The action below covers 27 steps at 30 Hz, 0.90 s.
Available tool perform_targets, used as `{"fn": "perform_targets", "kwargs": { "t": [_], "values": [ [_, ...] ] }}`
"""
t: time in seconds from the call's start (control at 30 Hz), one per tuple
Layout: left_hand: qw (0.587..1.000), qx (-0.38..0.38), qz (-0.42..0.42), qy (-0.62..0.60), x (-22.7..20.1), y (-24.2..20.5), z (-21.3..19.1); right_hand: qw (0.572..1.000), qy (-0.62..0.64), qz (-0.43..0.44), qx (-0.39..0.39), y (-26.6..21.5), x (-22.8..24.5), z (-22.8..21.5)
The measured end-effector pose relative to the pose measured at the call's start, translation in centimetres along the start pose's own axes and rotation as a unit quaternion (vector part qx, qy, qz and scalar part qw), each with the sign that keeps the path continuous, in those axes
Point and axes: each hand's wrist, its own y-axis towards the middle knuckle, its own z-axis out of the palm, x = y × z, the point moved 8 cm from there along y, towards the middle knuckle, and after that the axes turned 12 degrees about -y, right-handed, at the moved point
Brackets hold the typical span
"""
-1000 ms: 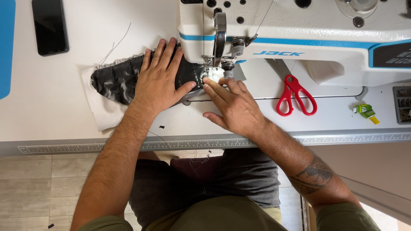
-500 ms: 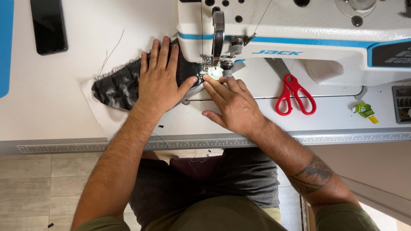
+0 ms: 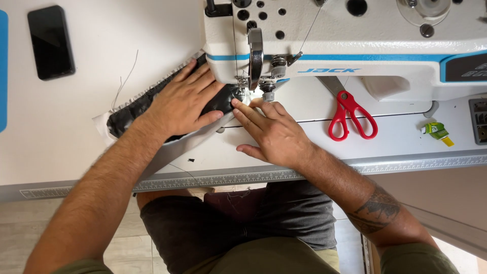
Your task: Gathering fabric components and sewing the edges of a pouch using an industrial sewing machine.
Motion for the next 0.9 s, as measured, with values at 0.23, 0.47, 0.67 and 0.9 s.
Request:
{"fn": "perform_targets", "kwargs": {
  "t": [0.23, 0.47, 0.67, 0.9],
  "values": [
    [1.0, 0.017, -0.006, 0.012, 0.8, 0.0, 0.6, 0.999, -0.003, -0.006, 0.035, -0.2, -0.1, 0.5],
    [0.999, -0.011, -0.05, 0.019, 0.6, -0.2, 1.4, 0.997, -0.011, 0.016, 0.071, -0.7, -0.6, 1.5],
    [0.989, -0.035, -0.144, -0.017, -1.9, -0.7, 0.5, 0.996, -0.016, 0.029, 0.086, -0.7, -0.7, 1.1],
    [0.976, -0.054, -0.21, -0.016, -2.6, -1.4, 1.7, 0.995, -0.026, 0.037, 0.085, -0.8, -0.5, 1.0]
  ]
}}
